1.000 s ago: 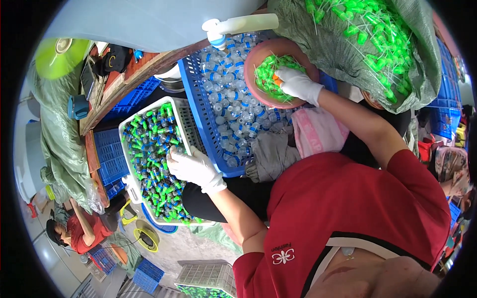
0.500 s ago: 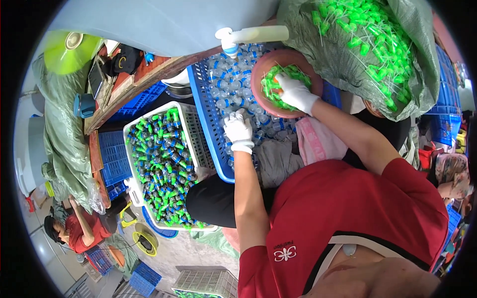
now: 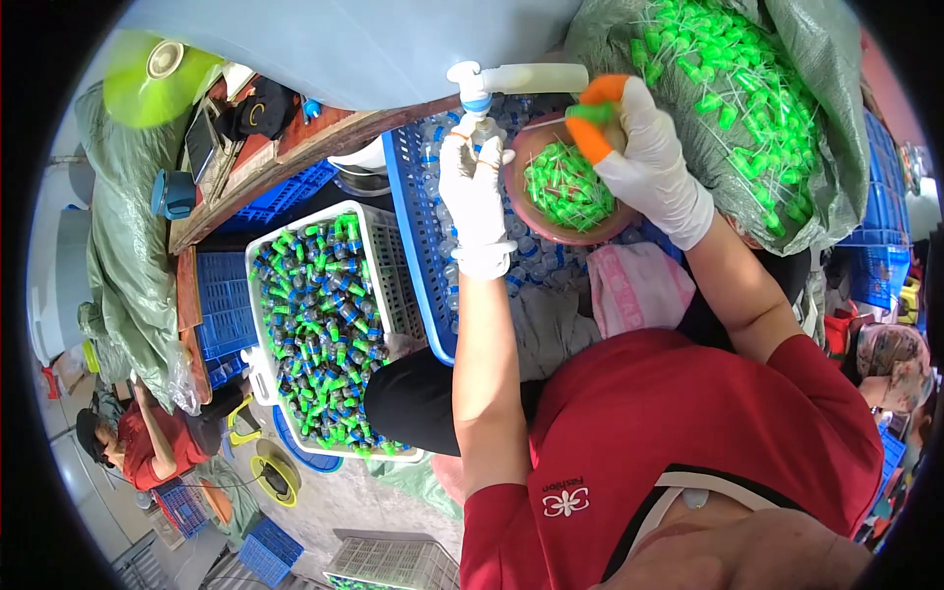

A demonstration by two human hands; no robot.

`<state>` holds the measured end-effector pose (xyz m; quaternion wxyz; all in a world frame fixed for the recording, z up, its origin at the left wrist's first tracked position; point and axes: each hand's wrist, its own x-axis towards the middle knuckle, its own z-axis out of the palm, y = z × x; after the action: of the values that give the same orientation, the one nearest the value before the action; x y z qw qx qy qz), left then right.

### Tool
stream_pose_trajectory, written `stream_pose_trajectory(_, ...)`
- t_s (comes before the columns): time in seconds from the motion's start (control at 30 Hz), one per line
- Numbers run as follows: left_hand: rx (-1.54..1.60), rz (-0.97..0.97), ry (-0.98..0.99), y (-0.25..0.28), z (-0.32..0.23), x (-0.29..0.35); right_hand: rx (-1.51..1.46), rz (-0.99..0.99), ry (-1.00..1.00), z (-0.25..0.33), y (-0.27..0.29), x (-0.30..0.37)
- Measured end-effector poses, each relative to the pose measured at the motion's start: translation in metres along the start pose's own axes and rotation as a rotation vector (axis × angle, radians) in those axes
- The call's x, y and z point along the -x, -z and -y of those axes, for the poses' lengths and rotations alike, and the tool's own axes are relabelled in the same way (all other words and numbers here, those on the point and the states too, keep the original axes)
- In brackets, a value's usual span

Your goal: The recorder is using a tool to assemble small green plastic components into a tray at a production workstation.

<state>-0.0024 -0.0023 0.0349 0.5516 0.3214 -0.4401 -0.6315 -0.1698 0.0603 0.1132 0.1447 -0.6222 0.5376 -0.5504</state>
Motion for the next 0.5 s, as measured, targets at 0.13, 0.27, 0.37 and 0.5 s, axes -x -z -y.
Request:
stream_pose_trajectory(0.13, 0.072, -0.014, -0.076, -0.003, 0.004, 0.002, 0.235, 0.024, 0.025, 0.008, 0.006, -0.013)
stream_pose_trajectory(0.27, -0.096, 0.001, -0.182, 0.002, 0.013, -0.004, 0.321, 0.075, 0.074, -0.002, 0.005, -0.011)
stream_pose_trajectory(0.37, -0.045, 0.016, -0.143, 0.004, 0.013, -0.003, 0.307, 0.088, 0.082, -0.004, 0.003, -0.01)
stream_pose_trajectory(0.5, -0.031, 0.01, -0.137, 0.005, 0.016, -0.004, 0.315, 0.097, 0.048, -0.005, 0.003, -0.01)
